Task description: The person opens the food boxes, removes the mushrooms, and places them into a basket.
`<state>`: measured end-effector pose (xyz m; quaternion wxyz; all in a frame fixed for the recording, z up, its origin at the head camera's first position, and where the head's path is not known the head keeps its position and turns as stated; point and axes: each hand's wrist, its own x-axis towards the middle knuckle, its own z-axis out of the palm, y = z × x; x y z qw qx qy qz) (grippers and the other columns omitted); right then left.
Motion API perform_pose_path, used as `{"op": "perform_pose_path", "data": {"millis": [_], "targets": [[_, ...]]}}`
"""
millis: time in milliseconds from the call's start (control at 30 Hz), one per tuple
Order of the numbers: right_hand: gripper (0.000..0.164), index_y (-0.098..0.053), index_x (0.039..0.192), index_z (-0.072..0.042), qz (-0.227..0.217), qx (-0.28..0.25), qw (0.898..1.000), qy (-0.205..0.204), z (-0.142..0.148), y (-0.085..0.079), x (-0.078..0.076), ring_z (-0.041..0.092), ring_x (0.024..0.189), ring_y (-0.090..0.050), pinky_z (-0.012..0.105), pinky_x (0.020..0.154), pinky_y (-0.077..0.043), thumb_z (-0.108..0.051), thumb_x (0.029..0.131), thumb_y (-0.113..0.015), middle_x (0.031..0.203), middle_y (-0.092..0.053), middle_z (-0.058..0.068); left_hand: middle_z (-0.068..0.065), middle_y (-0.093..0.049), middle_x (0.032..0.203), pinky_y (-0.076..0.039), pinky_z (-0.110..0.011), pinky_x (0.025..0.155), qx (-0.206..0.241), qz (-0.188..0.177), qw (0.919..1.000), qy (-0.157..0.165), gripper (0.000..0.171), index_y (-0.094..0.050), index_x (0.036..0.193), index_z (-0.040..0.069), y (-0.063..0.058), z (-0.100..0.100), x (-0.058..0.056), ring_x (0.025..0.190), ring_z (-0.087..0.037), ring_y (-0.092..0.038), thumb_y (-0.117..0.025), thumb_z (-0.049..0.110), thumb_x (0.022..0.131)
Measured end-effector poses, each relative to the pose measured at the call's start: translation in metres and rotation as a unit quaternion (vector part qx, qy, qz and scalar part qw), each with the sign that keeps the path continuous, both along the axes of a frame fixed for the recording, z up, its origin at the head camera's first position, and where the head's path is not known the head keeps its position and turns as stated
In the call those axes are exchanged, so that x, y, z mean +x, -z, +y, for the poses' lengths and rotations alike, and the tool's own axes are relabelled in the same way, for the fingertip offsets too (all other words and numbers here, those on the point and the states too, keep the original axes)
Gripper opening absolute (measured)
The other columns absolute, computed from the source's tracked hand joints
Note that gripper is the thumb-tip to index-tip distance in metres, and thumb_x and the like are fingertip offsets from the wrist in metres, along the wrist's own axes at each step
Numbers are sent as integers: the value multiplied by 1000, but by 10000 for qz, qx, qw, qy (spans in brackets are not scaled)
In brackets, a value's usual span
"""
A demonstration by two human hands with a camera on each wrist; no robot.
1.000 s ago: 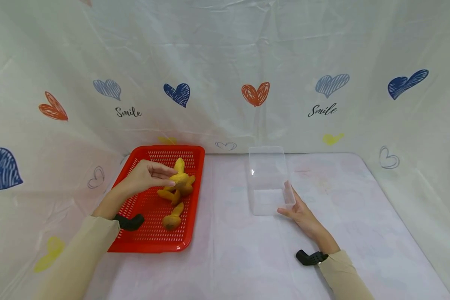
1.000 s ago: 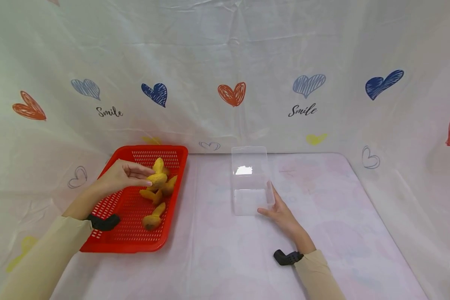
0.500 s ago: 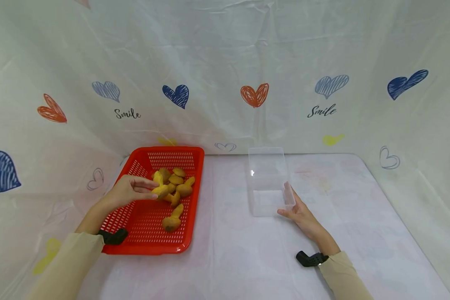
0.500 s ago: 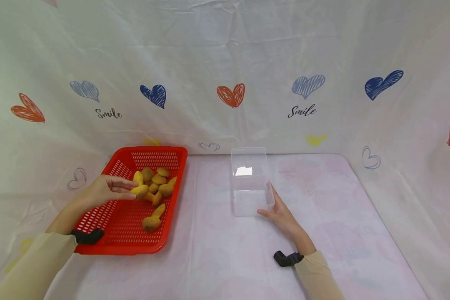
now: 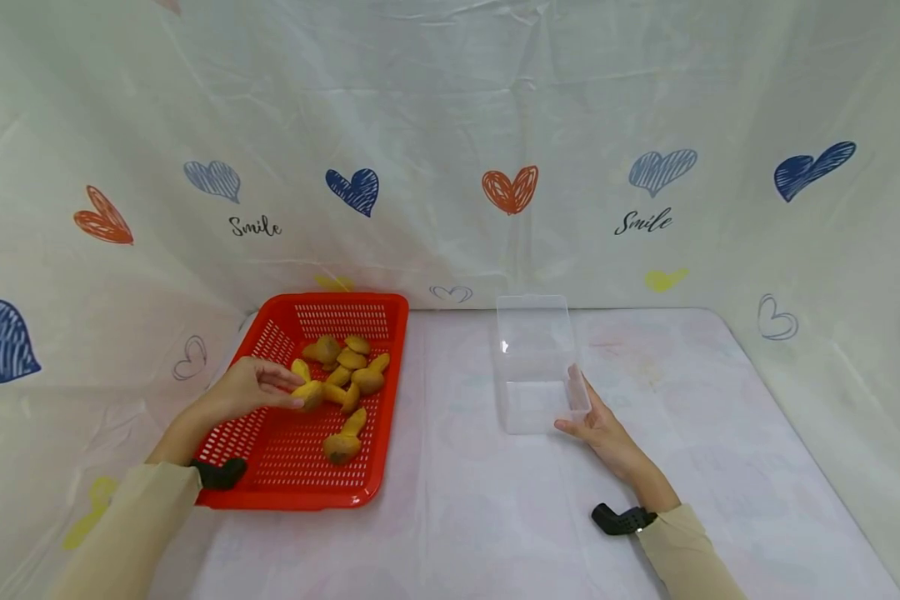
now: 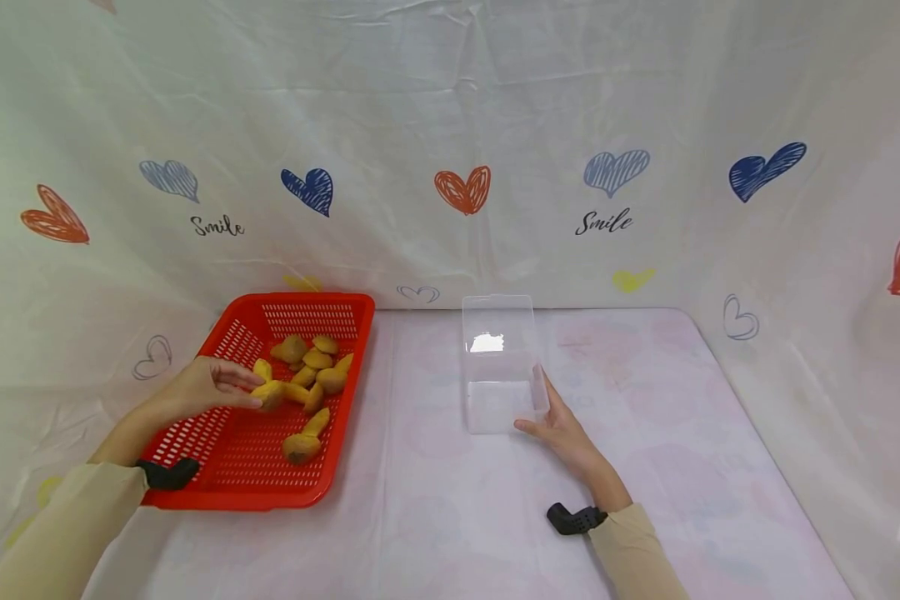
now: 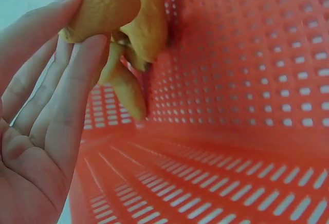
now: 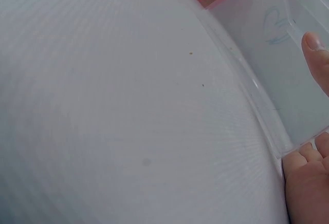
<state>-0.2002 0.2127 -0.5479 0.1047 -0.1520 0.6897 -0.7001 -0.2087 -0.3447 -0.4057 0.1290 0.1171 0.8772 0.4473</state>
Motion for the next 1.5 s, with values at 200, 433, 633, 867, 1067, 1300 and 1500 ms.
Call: {"op": "perform_pose_path", "data": {"millis": [200, 433, 633, 867, 1067, 1300, 1500], "targets": [[100, 3, 161, -26, 0, 42, 10000, 10, 0, -1, 0, 31, 150, 2, 10, 103, -33, -2, 94, -67, 166, 11, 4, -23, -72, 104, -59, -29, 76, -151, -208, 9996, 81, 37, -68, 110, -13, 6, -8, -3, 89, -25, -73, -82, 9, 83], [98, 3, 161, -25, 119, 154, 9998, 43, 1, 0, -2, 32, 150, 6, 8, 103, -31, -1, 95, -66, 166, 11, 6, -24, -71, 105, -59, -31, 76, -327, -332, 9985, 286, 36, -68, 109, -14, 13, -13, -8, 90, -30, -73, -81, 9, 84], [98, 3, 161, -23, 124, 196, 9997, 82, 1, 0, -1, 32, 150, 9, 7, 104, -27, -1, 95, -66, 166, 11, 7, -21, -72, 102, -59, -30, 75, -473, -454, 9967, 470, 34, -68, 108, -12, 18, -15, -9, 91, -29, -72, -80, 10, 85], [100, 2, 161, -24, 132, 156, 9998, 65, -1, 0, -1, 32, 150, 8, 9, 104, -29, -1, 94, -68, 166, 11, 6, -19, -73, 100, -59, -30, 76, -582, -542, 9951, 584, 31, -69, 108, -11, 24, -12, -8, 91, -29, -71, -79, 8, 86], [102, 1, 162, -23, 156, 139, 9997, 107, -1, -1, -2, 32, 150, 6, 10, 104, -33, -1, 92, -70, 167, 10, 6, -20, -72, 103, -60, -32, 76, -630, -480, 9948, 638, 30, -69, 109, -11, 26, -12, -10, 91, -30, -71, -79, 7, 86], [104, 1, 162, -22, 21, 54, 9999, 130, 0, -4, -1, 29, 150, 6, 11, 104, -34, 0, 91, -71, 167, 9, 4, -19, -72, 106, -59, -30, 77, -879, -253, 9934, 698, 31, -70, 109, -9, 25, -9, -11, 95, -31, -69, -79, 10, 86], [104, 1, 162, -22, -120, -161, 9997, 107, -1, -5, 1, 31, 150, -2, 14, 102, -39, 3, 90, -70, 167, 9, 4, -21, -71, 107, -59, -34, 79, -905, -288, 9931, 694, 30, -70, 110, -10, 21, -7, -8, 96, -33, -69, -78, 9, 87]]}}
